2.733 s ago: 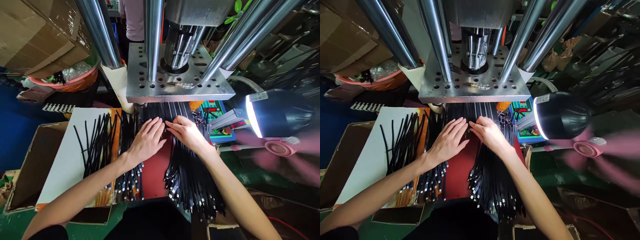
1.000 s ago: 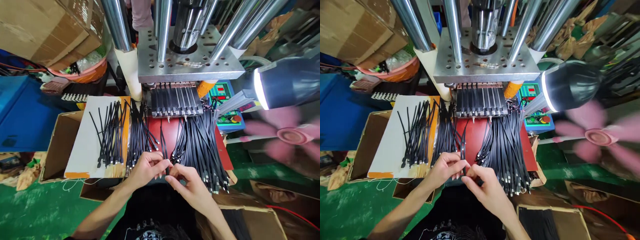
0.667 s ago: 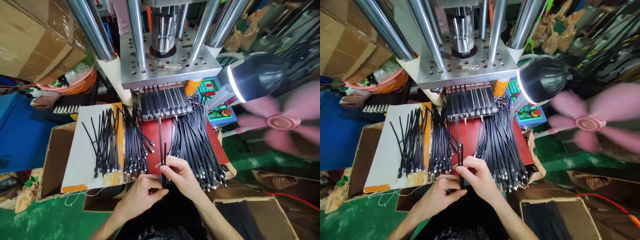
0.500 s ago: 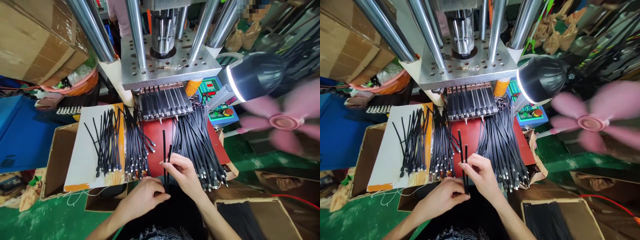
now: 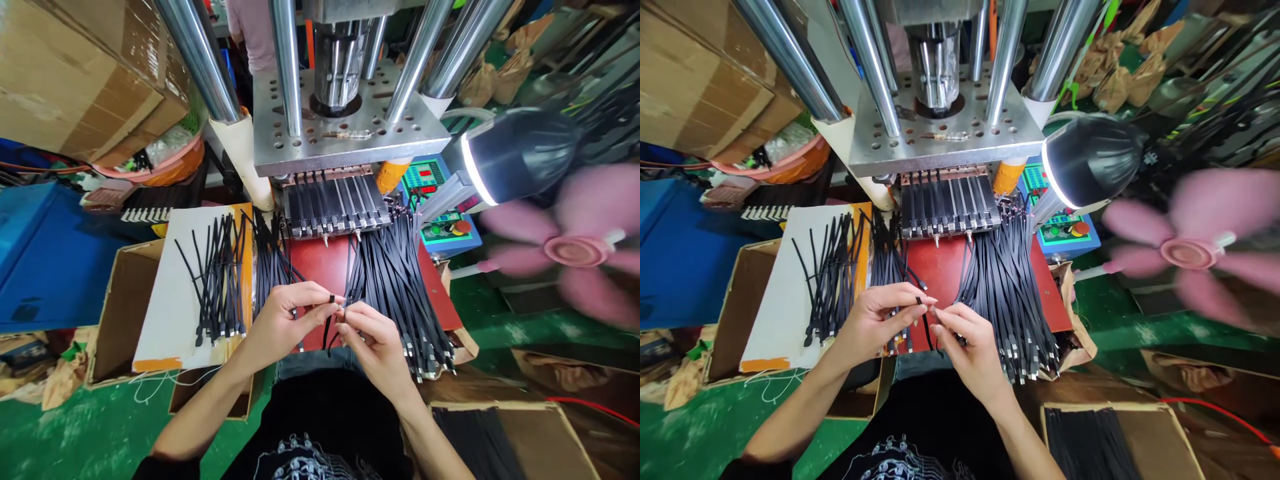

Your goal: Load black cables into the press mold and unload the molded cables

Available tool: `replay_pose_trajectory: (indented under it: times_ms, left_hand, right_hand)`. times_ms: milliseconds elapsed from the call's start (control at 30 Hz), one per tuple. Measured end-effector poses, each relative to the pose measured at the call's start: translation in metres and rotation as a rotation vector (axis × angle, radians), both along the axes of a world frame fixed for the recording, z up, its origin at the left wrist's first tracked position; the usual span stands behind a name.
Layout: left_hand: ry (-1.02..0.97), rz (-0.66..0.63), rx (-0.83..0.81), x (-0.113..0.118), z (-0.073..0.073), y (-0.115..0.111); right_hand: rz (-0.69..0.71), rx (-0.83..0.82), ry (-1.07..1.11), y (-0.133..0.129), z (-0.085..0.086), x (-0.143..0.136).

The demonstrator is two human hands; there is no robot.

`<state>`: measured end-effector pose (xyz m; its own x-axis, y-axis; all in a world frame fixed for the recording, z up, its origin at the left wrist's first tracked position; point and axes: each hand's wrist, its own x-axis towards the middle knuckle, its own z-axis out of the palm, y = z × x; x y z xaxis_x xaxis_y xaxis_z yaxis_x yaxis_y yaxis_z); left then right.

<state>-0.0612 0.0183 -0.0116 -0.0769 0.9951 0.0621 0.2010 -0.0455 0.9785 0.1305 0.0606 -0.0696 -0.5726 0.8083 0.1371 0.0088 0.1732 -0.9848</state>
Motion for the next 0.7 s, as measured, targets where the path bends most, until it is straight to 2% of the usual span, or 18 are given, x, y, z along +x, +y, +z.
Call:
replay_pose_trajectory:
  times_ms: [167,300,400,467,533,567,633,700]
  left_hand:
    - [-0.053,0.007,0.015,0.003,0.003,0.004]
    - [0.052,0.064,0.079,0.001,0.013,0.017]
    - [0.158,0.206,0.144,-0.012,0.016,0.044]
    - [0.231,0.271,0.187,-0.026,0.01,0.073]
    - [0.347,0.261,0.219,-0.041,-0.003,0.11]
    - [0.424,0.239,0.225,-0.046,-0.011,0.129]
    - [0.578,0.217,0.213,-0.054,-0.027,0.165]
    - [0.679,0.265,0.174,-0.057,-0.037,0.191]
  right_hand:
    - [-0.006,-0.045,0.011,0.014,0.006,-0.01]
    - [0.032,-0.065,-0.006,0.013,0.005,-0.022]
    - [0.169,-0.23,-0.131,0.006,0.002,-0.022]
    - [0.327,-0.389,-0.226,0.01,0.007,-0.014]
    - [0.439,-0.394,-0.303,0.034,0.019,-0.004]
    - [0.448,-0.317,-0.331,0.053,0.026,0.0]
    - [0.39,-0.09,-0.359,0.103,0.042,0.003]
    - [0.32,0.057,-0.343,0.157,0.051,-0.004]
